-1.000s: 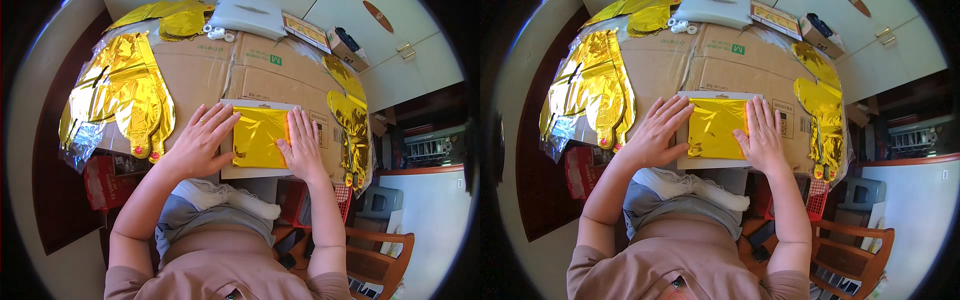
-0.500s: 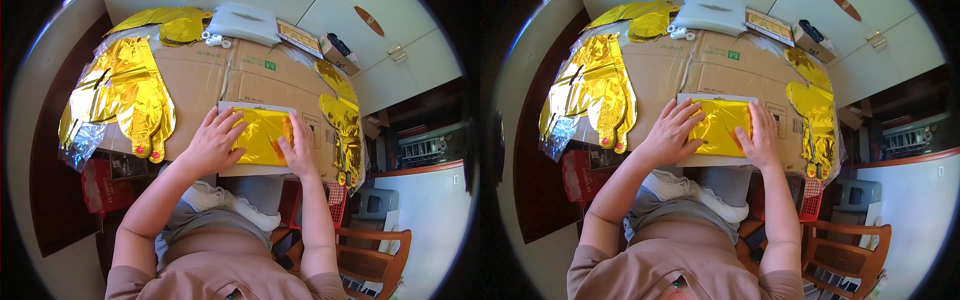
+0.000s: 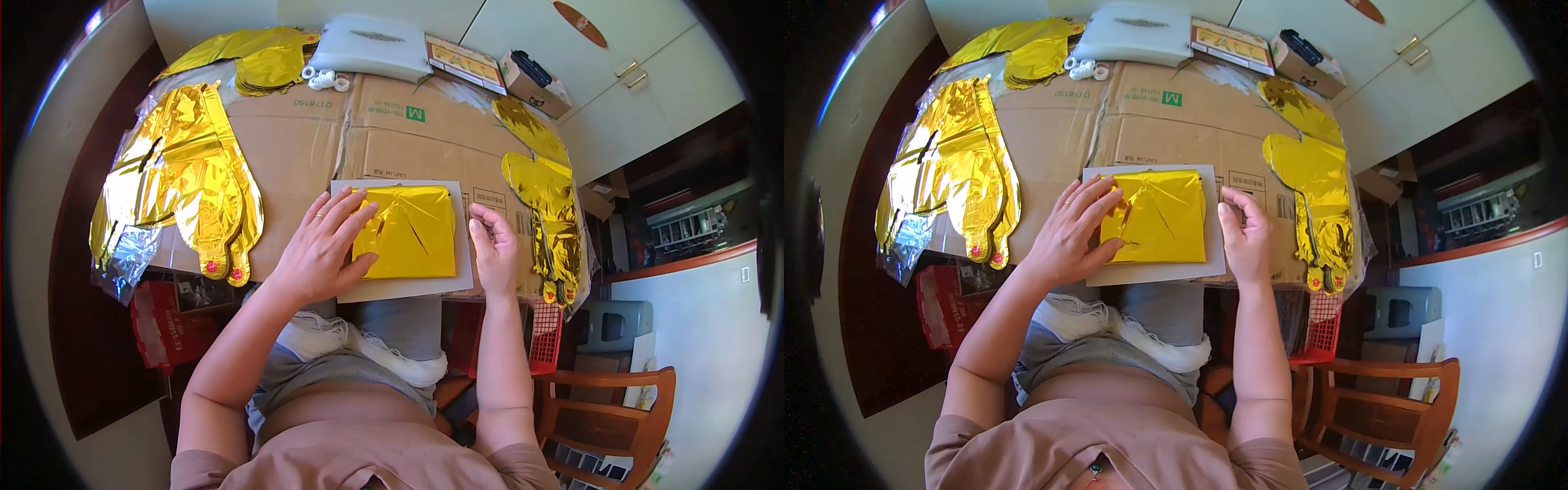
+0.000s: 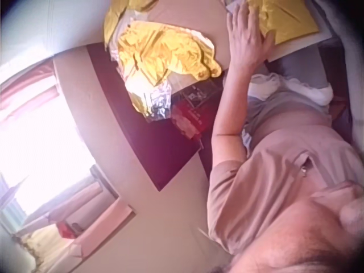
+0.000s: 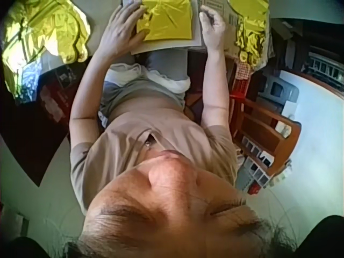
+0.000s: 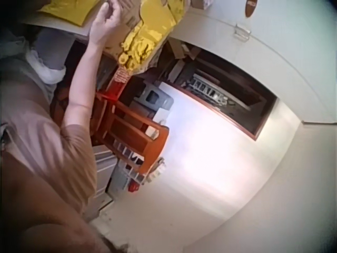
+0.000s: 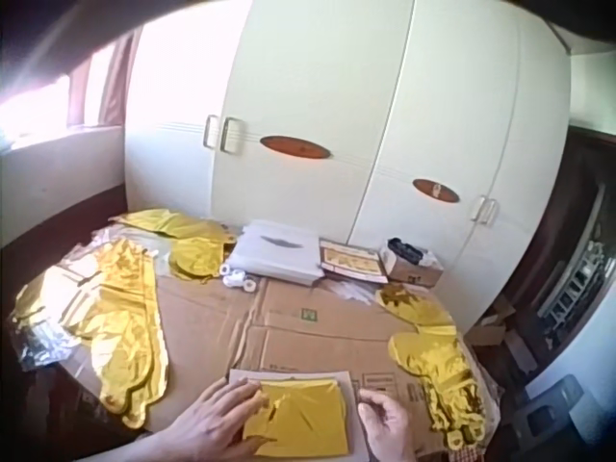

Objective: Folding gold foil balloons and inserting them into retail packaging sleeves.

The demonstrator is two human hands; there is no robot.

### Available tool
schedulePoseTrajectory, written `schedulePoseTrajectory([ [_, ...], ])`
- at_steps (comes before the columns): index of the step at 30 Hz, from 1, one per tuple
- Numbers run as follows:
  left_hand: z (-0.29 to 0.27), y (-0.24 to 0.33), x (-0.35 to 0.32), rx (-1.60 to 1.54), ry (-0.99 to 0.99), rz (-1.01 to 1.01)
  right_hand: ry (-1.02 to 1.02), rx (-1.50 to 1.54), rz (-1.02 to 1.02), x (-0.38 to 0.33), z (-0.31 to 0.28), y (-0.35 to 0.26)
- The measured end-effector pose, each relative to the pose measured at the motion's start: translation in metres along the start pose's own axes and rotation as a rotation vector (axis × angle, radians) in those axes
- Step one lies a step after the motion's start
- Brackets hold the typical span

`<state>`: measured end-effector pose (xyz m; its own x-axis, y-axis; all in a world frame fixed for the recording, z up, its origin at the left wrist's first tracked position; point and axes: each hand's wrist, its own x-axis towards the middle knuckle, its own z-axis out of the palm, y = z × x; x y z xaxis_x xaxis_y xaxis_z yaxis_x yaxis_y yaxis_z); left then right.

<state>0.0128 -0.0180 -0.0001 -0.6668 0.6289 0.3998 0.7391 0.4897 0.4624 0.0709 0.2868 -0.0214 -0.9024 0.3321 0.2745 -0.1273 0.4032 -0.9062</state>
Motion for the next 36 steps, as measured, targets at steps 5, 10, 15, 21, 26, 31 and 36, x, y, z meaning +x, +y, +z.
schedulePoseTrajectory([
  [5, -0.003, -0.001, -0.004, -0.045, 0.076, 0.039, -0.235, -0.152, 0.026, 0.035, -0.016, -0.025],
  [10, -0.01, 0.007, -0.009, 0.016, 0.151, 0.134, -0.556, -0.257, 0.009, 0.088, -0.009, -0.04],
  [15, -0.002, 0.012, -0.022, 0.054, 0.123, 0.162, -0.755, -0.177, 0.204, 0.109, 0.009, -0.047],
  [21, 0.001, 0.012, -0.023, 0.029, 0.105, 0.137, -0.951, -0.359, 0.296, 0.125, 0.011, -0.057],
  [26, 0.001, 0.012, -0.022, 0.018, 0.112, 0.14, -0.934, -0.289, 0.436, 0.126, 0.008, -0.061],
  [31, 0.0, 0.012, -0.021, 0.009, 0.104, 0.138, -0.894, -0.268, 0.474, 0.125, 0.006, -0.057],
  [36, 0.001, 0.01, -0.022, 0.017, 0.1, 0.137, -0.882, -0.363, 0.484, 0.123, 0.008, -0.062],
])
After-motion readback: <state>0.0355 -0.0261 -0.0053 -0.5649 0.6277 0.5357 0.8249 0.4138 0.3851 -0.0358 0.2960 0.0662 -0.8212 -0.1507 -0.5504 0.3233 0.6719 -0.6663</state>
